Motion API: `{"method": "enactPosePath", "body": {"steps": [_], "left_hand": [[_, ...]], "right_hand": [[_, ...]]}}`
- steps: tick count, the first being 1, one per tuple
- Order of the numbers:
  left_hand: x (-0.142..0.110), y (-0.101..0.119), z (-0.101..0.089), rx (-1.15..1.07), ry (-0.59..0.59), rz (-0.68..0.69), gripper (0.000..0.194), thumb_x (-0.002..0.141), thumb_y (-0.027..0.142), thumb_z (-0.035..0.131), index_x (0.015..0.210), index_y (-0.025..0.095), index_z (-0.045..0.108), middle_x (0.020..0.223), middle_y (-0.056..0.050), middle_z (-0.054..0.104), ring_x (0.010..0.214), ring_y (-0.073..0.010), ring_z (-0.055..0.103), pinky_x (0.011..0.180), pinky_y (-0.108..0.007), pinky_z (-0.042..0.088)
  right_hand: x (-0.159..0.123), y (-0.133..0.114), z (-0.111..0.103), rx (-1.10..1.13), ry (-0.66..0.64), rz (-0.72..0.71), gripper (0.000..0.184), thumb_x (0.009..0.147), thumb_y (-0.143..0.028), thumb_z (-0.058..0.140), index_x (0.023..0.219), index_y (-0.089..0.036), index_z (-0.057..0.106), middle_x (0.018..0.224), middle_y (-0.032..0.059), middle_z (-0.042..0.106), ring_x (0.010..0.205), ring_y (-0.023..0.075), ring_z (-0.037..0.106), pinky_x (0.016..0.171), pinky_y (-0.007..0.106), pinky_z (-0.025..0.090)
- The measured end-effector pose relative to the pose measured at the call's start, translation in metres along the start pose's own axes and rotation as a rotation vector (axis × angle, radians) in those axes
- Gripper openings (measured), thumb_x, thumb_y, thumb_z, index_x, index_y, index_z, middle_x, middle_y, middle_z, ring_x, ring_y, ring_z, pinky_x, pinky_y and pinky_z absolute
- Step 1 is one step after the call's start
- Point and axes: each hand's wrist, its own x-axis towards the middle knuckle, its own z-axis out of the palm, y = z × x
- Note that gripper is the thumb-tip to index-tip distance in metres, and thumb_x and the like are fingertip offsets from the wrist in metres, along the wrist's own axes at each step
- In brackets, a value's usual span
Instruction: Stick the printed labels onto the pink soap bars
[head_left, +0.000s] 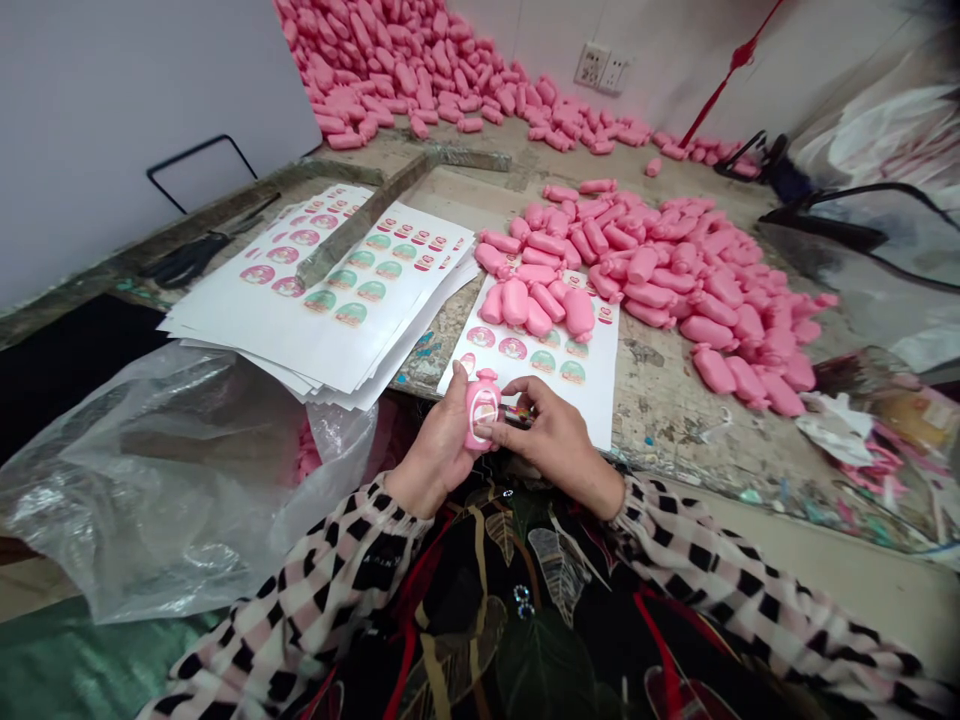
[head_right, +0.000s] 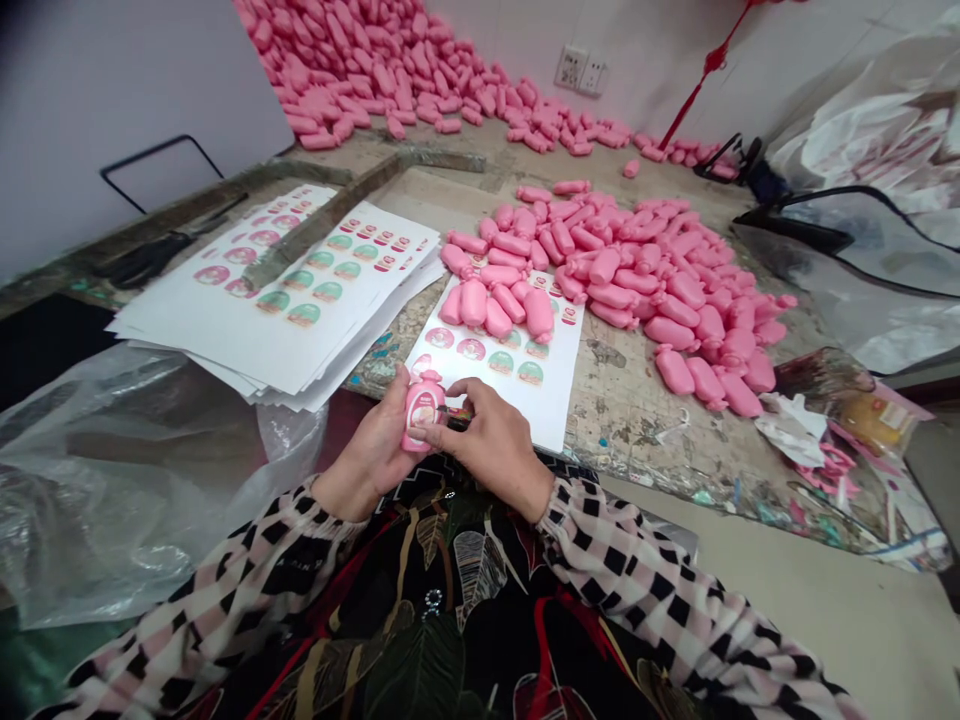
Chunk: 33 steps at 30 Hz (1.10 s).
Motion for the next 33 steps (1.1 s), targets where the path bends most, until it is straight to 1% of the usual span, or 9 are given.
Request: {"method": "enactPosePath", "body": {"steps": [2,5,7,10,15,20,26,30,33], "left_hand": [[0.000,-0.003,0.003,0.001,-0.011,0.027,0.051,0.078,0.060,0.051,0.096,0.013,0.058,0.063,-0.001,0.057,0.046,-0.0106,0.054,0.039,-0.020,0.043],[0.000,-0.005,0.006,0.041,-0.036,0.041,0.053,0.080,0.062,0.044,0.096,0.014,0.057,0.060,-0.001,0.056,0.043,-0.0113,0.052,0.035,-0.020,0.039],[0.000,-0.006,0.007,0.075,-0.044,0.050,0.053,0.081,0.063,0.039,0.095,0.014,0.056,0.056,0.000,0.053,0.038,-0.0109,0.049,0.033,-0.020,0.037],[0.000,-0.005,0.007,0.142,-0.030,0.043,0.054,0.082,0.064,0.036,0.093,0.015,0.056,0.053,0.001,0.052,0.036,-0.0113,0.047,0.033,-0.021,0.037],[0.000,-0.003,0.009,0.192,-0.051,0.011,0.056,0.082,0.066,0.033,0.084,0.014,0.056,0.050,-0.001,0.053,0.037,-0.0114,0.049,0.035,-0.020,0.038],[0.000,-0.002,0.011,0.241,-0.112,-0.038,0.060,0.083,0.067,0.026,0.079,0.015,0.055,0.051,-0.004,0.055,0.039,-0.0132,0.052,0.034,-0.020,0.038],[0.002,-0.005,0.007,0.240,-0.161,-0.059,0.060,0.081,0.069,0.027,0.076,0.016,0.054,0.050,-0.002,0.054,0.037,-0.0121,0.050,0.030,-0.019,0.034],[0.003,-0.007,0.005,0.257,-0.144,-0.031,0.061,0.079,0.071,0.030,0.075,0.015,0.054,0.051,-0.002,0.054,0.038,-0.0125,0.051,0.030,-0.019,0.034],[0.004,-0.008,0.005,0.274,-0.131,0.000,0.061,0.079,0.071,0.030,0.073,0.016,0.053,0.049,-0.002,0.053,0.037,-0.0124,0.050,0.030,-0.019,0.034]], "right_hand": [[0.002,0.003,0.008,0.278,-0.034,0.101,0.046,0.060,-0.053,0.072,0.091,-0.025,0.053,0.069,-0.0052,0.055,0.059,0.0128,0.052,0.055,0.025,0.041],[0.005,0.001,0.016,0.676,-0.097,0.214,0.043,0.060,-0.049,0.073,0.080,-0.023,0.046,0.060,-0.0078,0.051,0.050,0.0108,0.050,0.049,0.025,0.043],[0.006,-0.002,0.017,0.819,-0.119,0.252,0.042,0.060,-0.045,0.074,0.076,-0.023,0.043,0.055,-0.0091,0.050,0.045,0.0104,0.049,0.046,0.024,0.042],[0.007,-0.005,0.014,0.904,-0.118,0.264,0.037,0.064,-0.042,0.072,0.074,-0.023,0.042,0.053,-0.0088,0.051,0.043,0.0105,0.049,0.044,0.024,0.042],[0.008,0.000,0.005,0.901,-0.144,0.238,0.028,0.072,-0.043,0.065,0.077,-0.022,0.047,0.060,-0.0064,0.054,0.050,0.0104,0.050,0.052,0.025,0.045],[0.009,0.007,-0.005,0.828,-0.017,0.144,0.020,0.075,-0.037,0.064,0.082,-0.020,0.054,0.080,-0.0031,0.057,0.070,0.0096,0.052,0.068,0.023,0.043],[0.007,0.012,-0.005,0.712,-0.009,0.095,0.028,0.074,-0.041,0.065,0.092,-0.022,0.055,0.078,-0.0033,0.054,0.067,0.0111,0.050,0.065,0.025,0.042],[0.006,0.014,-0.003,0.628,0.080,0.014,0.023,0.073,-0.036,0.066,0.088,-0.022,0.056,0.081,-0.0025,0.054,0.070,0.0118,0.048,0.067,0.026,0.041],[0.005,0.015,-0.003,0.567,0.089,-0.013,0.019,0.074,-0.033,0.065,0.088,-0.022,0.057,0.080,-0.0022,0.053,0.070,0.0121,0.047,0.067,0.026,0.040]]}}
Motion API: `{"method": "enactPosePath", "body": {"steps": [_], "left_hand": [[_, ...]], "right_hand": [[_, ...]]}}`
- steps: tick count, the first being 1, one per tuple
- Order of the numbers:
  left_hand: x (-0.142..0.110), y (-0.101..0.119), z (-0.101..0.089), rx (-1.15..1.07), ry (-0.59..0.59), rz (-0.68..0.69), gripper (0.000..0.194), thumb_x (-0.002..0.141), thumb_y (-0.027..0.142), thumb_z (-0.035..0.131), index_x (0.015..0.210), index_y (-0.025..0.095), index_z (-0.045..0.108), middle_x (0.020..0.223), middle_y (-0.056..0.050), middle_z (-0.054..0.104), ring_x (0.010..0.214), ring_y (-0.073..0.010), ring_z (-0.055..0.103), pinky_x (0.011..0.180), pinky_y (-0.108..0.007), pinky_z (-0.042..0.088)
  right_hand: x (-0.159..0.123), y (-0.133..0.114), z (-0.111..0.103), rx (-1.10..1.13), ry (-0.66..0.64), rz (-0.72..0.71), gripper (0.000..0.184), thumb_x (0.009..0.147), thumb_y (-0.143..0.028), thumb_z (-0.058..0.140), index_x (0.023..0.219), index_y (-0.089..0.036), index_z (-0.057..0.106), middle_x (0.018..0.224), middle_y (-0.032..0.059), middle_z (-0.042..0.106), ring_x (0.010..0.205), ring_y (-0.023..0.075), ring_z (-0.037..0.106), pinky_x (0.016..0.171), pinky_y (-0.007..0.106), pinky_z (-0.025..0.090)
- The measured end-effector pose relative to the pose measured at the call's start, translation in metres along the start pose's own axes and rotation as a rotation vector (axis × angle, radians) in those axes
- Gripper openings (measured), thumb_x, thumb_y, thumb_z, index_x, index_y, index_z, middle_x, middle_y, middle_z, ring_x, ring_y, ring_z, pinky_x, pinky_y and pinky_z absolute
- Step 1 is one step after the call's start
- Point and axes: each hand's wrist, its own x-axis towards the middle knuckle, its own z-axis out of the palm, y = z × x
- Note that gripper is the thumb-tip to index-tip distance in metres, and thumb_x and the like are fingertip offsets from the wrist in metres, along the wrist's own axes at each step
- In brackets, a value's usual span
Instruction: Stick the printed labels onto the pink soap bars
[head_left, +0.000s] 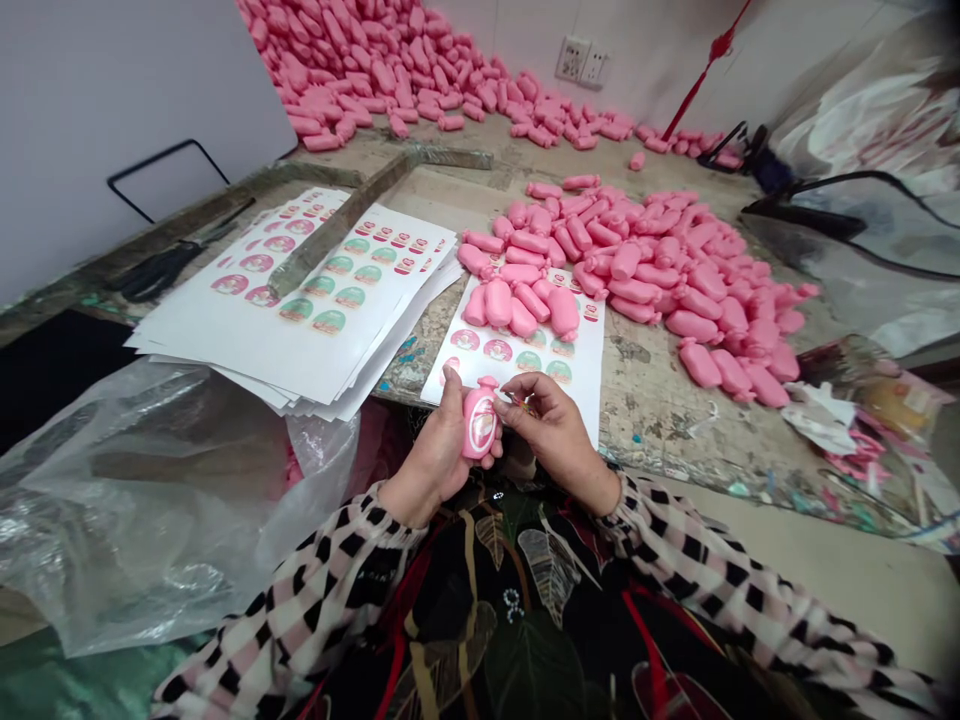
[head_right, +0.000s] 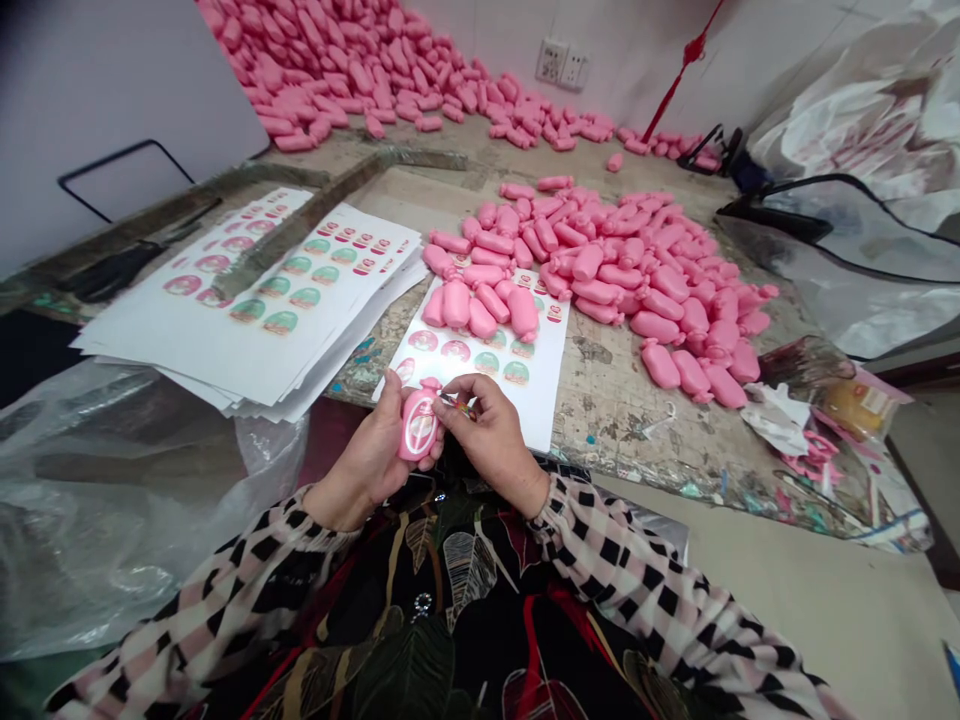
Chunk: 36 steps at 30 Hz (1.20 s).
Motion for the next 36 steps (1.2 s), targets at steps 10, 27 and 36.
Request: {"method": "enactPosePath", "body": {"steps": [10,27,36], "left_hand": [[-0.011,0.003,-0.006,0.078,-0.149,0.085,0.040,0.082,0.055,0.049,0.092,0.016,0.053,0.069,-0.002,0.058,0.052,-0.0120,0.057,0.041,-0.021,0.044],[-0.010,0.002,-0.013,0.098,-0.088,0.113,0.020,0.077,0.028,0.060,0.089,0.015,0.050,0.066,-0.003,0.062,0.046,-0.0084,0.050,0.039,-0.017,0.038],[-0.020,0.011,-0.013,0.230,-0.006,0.011,0.044,0.068,0.025,0.066,0.106,0.018,0.044,0.065,-0.002,0.065,0.049,-0.0135,0.056,0.041,-0.020,0.042]], "right_hand": [[0.001,-0.004,-0.001,0.152,-0.071,0.082,0.025,0.074,-0.036,0.065,0.090,-0.022,0.052,0.077,-0.0042,0.051,0.060,0.0097,0.049,0.059,0.025,0.040],[0.005,0.003,-0.010,0.146,0.010,0.115,0.016,0.073,-0.030,0.064,0.084,-0.021,0.056,0.075,-0.0032,0.050,0.069,0.0116,0.044,0.065,0.025,0.035],[0.009,0.006,-0.029,0.127,0.052,0.110,0.019,0.072,-0.034,0.064,0.083,-0.021,0.056,0.075,-0.0027,0.053,0.069,0.0122,0.046,0.067,0.026,0.036]]}}
